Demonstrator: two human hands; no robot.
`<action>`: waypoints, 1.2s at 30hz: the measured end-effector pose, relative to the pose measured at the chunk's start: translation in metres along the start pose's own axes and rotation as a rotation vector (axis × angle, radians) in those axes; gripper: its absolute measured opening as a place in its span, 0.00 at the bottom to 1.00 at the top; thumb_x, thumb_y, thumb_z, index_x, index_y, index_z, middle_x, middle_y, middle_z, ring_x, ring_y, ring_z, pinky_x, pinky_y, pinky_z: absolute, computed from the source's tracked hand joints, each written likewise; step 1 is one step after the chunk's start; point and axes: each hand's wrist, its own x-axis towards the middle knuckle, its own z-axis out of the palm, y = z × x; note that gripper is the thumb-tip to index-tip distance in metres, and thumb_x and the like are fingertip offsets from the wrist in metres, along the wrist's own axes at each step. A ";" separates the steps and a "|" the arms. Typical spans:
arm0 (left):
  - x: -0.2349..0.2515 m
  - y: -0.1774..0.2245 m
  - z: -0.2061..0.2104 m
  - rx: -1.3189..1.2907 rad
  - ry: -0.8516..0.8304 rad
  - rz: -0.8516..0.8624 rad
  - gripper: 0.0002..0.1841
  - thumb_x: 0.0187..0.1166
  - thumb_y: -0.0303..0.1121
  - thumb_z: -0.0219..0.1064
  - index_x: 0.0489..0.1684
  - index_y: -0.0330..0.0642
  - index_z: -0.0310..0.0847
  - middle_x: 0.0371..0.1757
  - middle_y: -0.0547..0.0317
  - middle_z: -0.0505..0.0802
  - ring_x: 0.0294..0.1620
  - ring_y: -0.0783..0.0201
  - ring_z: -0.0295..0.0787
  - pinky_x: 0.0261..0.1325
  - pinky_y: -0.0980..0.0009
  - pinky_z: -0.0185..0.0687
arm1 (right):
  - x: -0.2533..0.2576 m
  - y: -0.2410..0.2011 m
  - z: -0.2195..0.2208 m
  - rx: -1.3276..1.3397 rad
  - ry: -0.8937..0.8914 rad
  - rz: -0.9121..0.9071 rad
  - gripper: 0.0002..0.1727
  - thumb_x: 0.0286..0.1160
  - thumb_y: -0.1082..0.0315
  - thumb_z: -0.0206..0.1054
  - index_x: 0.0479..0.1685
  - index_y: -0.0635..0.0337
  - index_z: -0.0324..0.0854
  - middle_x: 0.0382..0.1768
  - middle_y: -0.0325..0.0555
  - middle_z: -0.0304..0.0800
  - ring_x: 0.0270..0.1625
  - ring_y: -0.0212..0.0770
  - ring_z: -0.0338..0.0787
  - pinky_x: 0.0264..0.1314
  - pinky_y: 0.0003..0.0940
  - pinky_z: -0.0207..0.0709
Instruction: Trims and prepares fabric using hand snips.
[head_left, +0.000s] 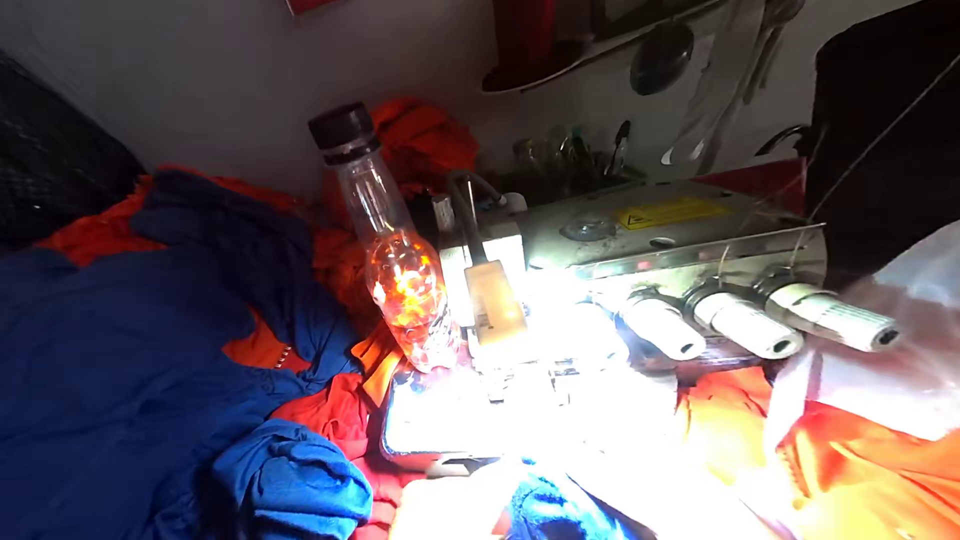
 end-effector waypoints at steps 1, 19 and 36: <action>0.003 0.000 0.004 0.042 0.001 0.024 0.11 0.76 0.25 0.71 0.47 0.22 0.86 0.37 0.47 0.91 0.34 0.77 0.79 0.41 0.86 0.74 | 0.000 0.008 -0.004 0.039 -0.046 -0.006 0.09 0.81 0.77 0.60 0.39 0.54 0.83 0.33 0.27 0.87 0.39 0.19 0.87 0.47 0.16 0.82; 0.005 -0.036 0.002 0.335 0.263 0.059 0.06 0.79 0.24 0.62 0.37 0.28 0.79 0.33 0.57 0.86 0.36 0.85 0.80 0.43 0.93 0.76 | -0.001 0.026 -0.007 -0.099 -0.151 -0.001 0.10 0.83 0.74 0.58 0.39 0.53 0.84 0.34 0.26 0.84 0.39 0.17 0.83 0.44 0.15 0.78; 0.000 -0.005 -0.001 0.270 -0.052 0.030 0.08 0.76 0.24 0.67 0.28 0.29 0.86 0.31 0.48 0.90 0.38 0.72 0.85 0.44 0.85 0.76 | 0.002 0.028 -0.008 0.001 -0.134 0.038 0.12 0.82 0.74 0.59 0.33 0.49 0.82 0.30 0.25 0.83 0.35 0.18 0.83 0.41 0.14 0.77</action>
